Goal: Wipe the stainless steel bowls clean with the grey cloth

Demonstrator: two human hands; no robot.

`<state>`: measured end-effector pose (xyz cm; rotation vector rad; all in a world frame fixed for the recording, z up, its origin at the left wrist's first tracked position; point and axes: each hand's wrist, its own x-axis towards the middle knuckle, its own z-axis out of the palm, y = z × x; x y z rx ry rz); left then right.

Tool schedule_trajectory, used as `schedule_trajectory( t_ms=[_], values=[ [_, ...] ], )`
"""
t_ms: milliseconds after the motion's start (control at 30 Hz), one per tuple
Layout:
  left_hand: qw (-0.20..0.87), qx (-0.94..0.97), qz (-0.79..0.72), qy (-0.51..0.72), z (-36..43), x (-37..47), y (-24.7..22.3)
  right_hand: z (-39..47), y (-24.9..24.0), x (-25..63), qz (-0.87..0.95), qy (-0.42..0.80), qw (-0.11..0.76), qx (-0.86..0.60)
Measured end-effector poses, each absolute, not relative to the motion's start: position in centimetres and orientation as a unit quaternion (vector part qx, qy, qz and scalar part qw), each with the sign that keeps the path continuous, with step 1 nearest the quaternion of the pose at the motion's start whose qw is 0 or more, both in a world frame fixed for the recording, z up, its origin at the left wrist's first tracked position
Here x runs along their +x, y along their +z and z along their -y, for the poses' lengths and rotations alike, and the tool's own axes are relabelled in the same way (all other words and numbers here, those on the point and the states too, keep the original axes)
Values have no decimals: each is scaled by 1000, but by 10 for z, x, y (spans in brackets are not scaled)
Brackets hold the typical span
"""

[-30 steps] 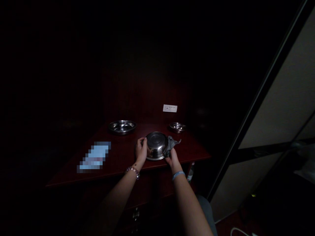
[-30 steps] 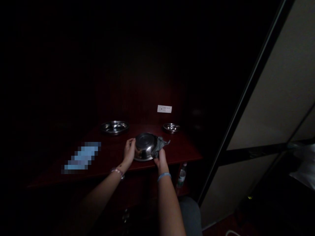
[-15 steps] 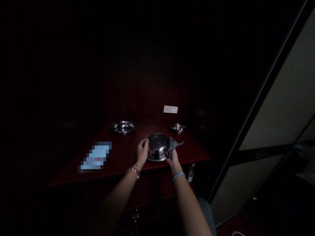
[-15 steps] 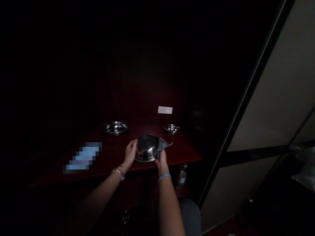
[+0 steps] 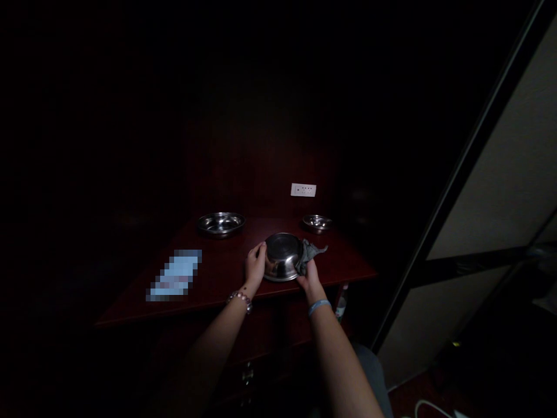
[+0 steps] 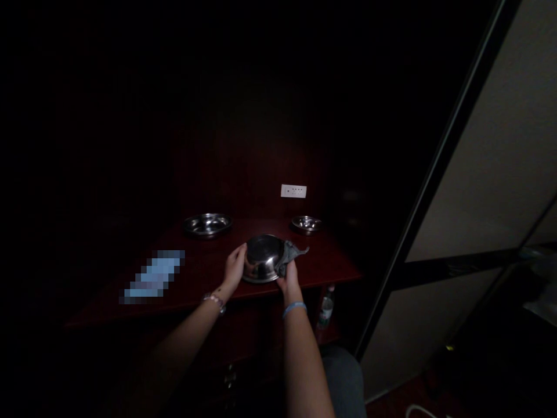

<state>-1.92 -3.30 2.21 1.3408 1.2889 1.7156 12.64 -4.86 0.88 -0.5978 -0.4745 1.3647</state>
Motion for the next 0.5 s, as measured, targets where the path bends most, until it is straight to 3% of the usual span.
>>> schedule_trajectory(
  t_ms=[500],
  values=[
    [305, 515, -482, 640, 33, -20, 21, 66, 26, 124, 285, 560, 728, -274]
  ],
)
